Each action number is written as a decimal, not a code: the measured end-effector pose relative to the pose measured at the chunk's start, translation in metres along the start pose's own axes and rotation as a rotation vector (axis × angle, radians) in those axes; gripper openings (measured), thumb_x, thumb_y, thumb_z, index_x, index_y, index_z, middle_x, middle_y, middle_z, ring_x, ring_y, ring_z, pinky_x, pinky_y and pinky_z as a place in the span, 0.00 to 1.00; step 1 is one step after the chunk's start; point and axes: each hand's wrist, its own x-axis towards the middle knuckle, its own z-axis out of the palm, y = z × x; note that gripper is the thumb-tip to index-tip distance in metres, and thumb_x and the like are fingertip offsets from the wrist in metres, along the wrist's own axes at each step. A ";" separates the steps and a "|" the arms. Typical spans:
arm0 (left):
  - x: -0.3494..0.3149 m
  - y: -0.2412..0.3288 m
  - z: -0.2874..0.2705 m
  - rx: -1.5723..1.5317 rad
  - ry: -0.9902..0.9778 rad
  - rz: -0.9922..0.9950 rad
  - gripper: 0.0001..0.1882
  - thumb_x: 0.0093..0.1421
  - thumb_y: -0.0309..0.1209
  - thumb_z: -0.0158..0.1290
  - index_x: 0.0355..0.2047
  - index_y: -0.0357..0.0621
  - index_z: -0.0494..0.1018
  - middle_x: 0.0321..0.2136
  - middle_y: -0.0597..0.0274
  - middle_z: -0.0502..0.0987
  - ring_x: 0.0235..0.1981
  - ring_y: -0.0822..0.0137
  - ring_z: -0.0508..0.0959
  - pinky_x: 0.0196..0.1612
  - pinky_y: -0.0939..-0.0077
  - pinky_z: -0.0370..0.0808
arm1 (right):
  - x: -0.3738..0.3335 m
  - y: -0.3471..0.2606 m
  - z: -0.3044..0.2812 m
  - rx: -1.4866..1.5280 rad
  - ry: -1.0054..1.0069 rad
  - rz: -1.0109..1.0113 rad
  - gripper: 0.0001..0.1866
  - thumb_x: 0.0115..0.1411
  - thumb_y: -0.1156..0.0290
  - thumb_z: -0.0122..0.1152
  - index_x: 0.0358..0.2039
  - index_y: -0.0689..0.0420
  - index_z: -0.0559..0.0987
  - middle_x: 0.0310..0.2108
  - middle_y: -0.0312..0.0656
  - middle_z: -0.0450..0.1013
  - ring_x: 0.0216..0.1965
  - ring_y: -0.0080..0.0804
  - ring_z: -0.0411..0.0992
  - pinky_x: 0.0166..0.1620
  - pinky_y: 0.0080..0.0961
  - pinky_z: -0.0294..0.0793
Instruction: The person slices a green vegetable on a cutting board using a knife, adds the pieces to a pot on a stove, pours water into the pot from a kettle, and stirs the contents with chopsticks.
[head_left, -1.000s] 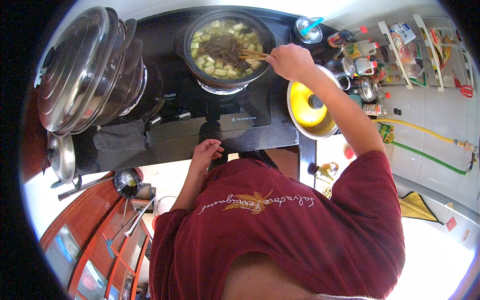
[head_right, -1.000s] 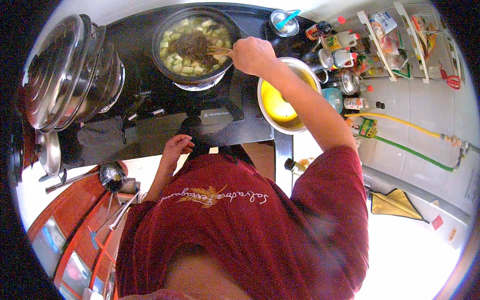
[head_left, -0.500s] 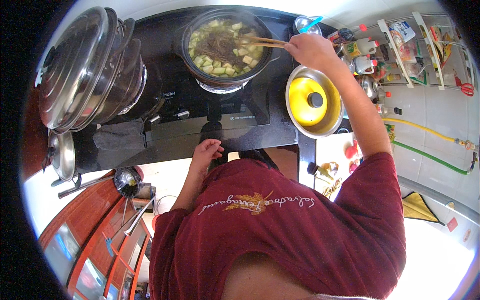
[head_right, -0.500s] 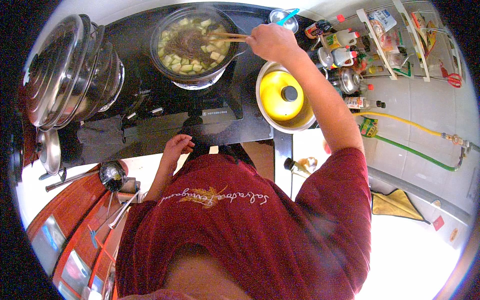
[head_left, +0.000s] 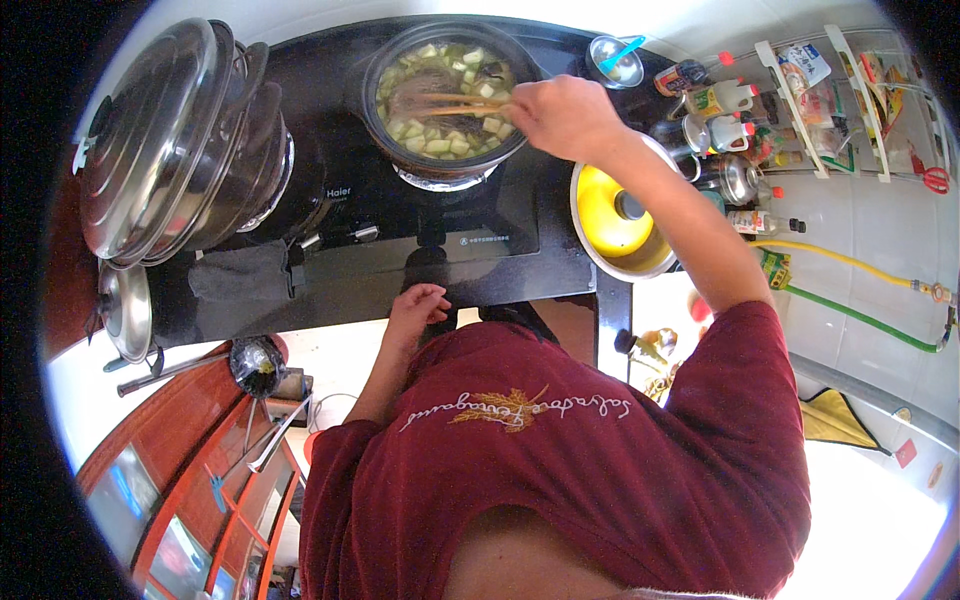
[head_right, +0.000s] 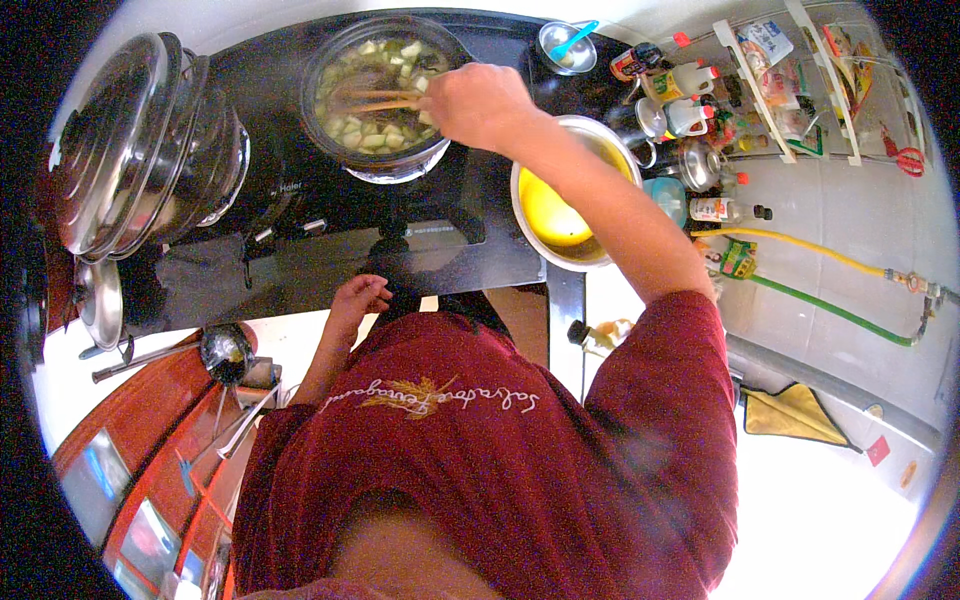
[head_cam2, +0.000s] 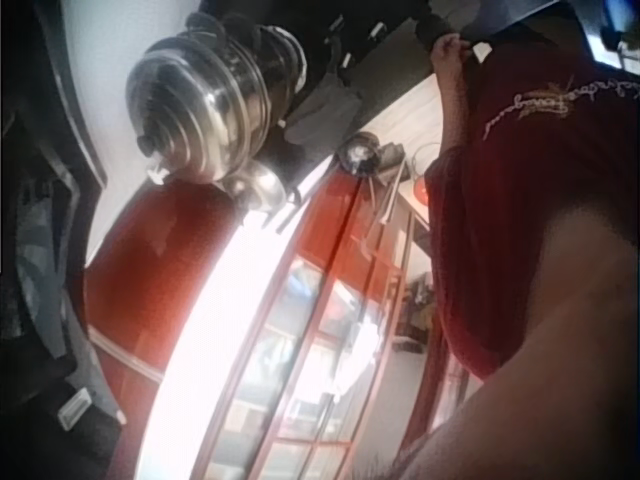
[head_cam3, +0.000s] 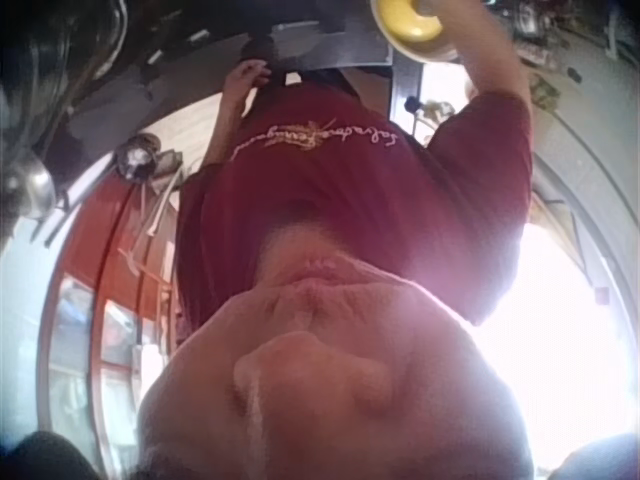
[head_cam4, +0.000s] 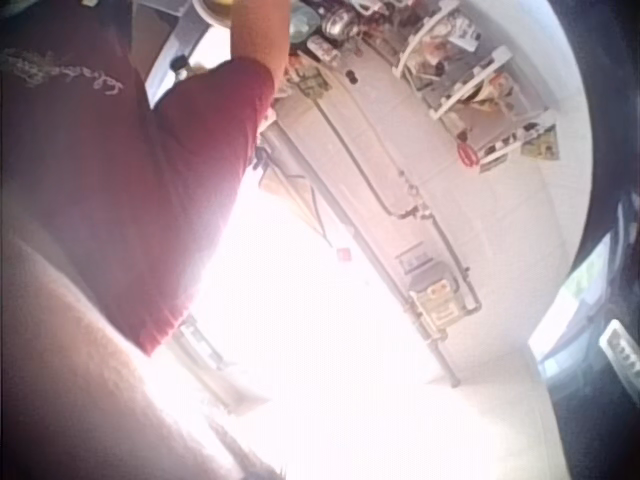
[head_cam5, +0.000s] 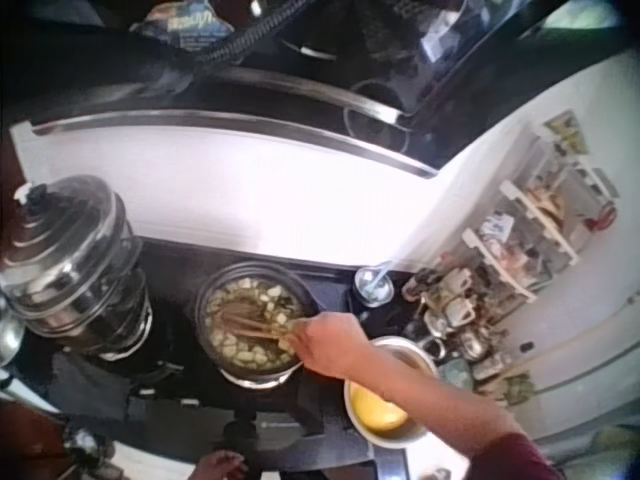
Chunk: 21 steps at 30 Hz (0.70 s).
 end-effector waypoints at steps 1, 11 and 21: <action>0.000 0.002 0.001 0.007 -0.006 -0.001 0.12 0.61 0.35 0.48 0.40 0.42 0.72 0.31 0.59 0.77 0.29 0.70 0.76 0.35 0.75 0.74 | 0.003 -0.004 0.004 -0.023 -0.008 -0.032 0.16 0.57 0.56 0.48 0.27 0.52 0.79 0.25 0.49 0.75 0.31 0.48 0.75 0.35 0.42 0.75; 0.001 0.006 0.004 -0.015 0.019 -0.005 0.12 0.61 0.36 0.48 0.40 0.42 0.72 0.30 0.60 0.77 0.28 0.70 0.76 0.35 0.74 0.74 | 0.002 0.026 -0.039 -0.060 -0.019 0.024 0.15 0.56 0.57 0.49 0.28 0.53 0.80 0.26 0.47 0.76 0.32 0.47 0.75 0.35 0.42 0.75; 0.005 0.005 0.005 -0.026 0.007 0.000 0.12 0.61 0.36 0.49 0.40 0.42 0.72 0.30 0.60 0.77 0.28 0.70 0.76 0.35 0.75 0.74 | -0.008 0.027 -0.009 -0.050 -0.050 -0.048 0.14 0.56 0.58 0.51 0.25 0.54 0.79 0.23 0.48 0.75 0.29 0.48 0.75 0.33 0.42 0.75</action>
